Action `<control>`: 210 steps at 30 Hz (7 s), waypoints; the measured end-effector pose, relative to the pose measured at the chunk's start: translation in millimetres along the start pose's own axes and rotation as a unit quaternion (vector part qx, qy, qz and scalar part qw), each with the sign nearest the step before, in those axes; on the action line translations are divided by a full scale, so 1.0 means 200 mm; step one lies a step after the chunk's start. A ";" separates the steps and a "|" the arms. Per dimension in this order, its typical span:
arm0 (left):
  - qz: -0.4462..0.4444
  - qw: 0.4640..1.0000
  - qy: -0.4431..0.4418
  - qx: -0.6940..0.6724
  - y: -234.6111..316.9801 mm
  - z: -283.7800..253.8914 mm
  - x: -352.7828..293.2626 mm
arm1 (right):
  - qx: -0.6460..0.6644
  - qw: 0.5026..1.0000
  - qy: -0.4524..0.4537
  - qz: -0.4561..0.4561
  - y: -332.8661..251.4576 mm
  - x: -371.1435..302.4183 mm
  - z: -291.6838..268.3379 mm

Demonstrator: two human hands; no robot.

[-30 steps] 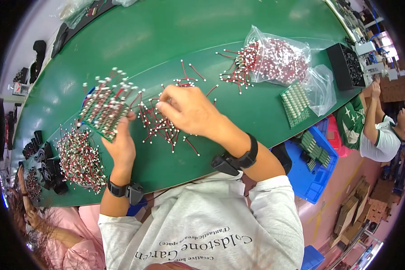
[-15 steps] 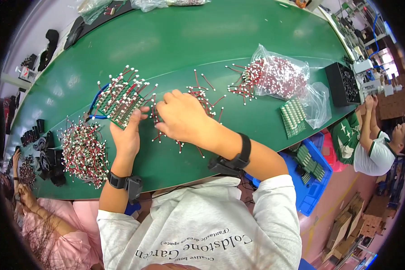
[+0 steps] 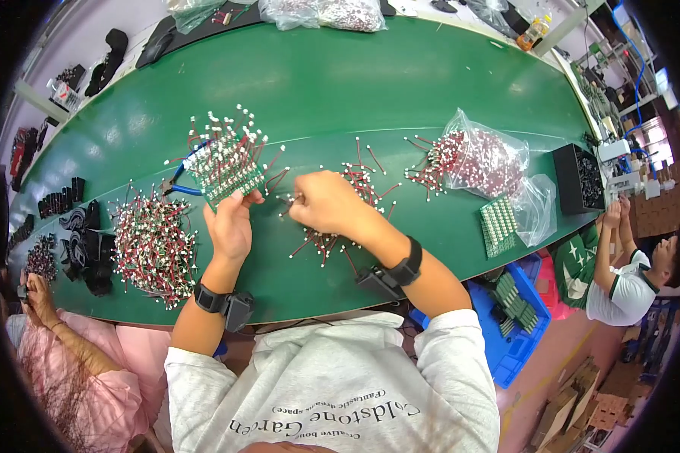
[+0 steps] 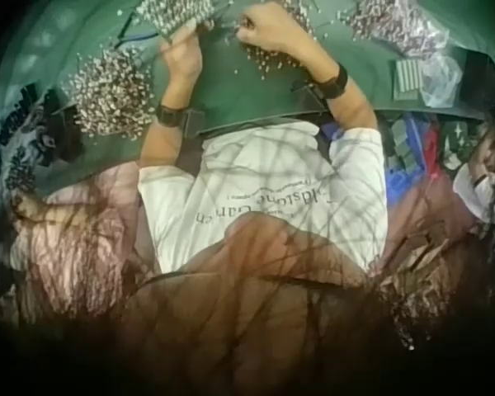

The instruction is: The person inserts wires into a circuit board by hand, places the completed board into a blue bin, and then begins the process again with a new board.

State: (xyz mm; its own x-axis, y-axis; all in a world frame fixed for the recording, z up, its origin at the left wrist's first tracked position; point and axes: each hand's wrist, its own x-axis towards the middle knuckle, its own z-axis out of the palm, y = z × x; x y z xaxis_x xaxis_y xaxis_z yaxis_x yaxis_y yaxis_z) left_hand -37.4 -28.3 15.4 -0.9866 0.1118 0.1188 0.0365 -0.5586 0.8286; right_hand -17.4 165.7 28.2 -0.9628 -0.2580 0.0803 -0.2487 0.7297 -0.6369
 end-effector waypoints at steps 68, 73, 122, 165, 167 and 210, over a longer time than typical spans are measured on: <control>0.020 0.959 -0.087 0.270 -0.05 0.14 -0.15 | 0.002 0.973 0.222 -0.058 -0.04 -0.14 0.02; 0.042 0.946 -0.078 0.311 -0.05 0.15 -0.14 | -0.001 0.972 0.227 -0.059 -0.04 -0.14 0.03; 0.033 0.942 -0.070 0.328 -0.03 0.12 -0.13 | 0.052 0.988 0.142 -0.009 -0.05 -0.11 0.04; -0.019 0.979 -0.011 0.201 -0.13 0.10 -0.15 | 0.162 0.974 0.143 -0.069 -0.04 -0.12 0.02; -0.017 0.978 -0.011 0.207 -0.13 0.10 -0.14 | 0.114 0.975 0.165 -0.096 -0.03 -0.11 0.03; 0.044 0.966 -0.002 0.256 -0.15 0.12 -0.16 | 0.023 0.991 0.107 -0.070 -0.01 -0.13 0.09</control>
State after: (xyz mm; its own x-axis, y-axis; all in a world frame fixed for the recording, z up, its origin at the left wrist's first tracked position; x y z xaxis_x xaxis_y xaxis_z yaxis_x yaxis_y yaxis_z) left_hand -2.7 5.1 0.2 -0.9754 0.0859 0.2029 0.1956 -0.0862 0.9769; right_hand 9.6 159.0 14.5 -0.9207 -0.2104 0.3286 -0.3812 0.6646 -0.6426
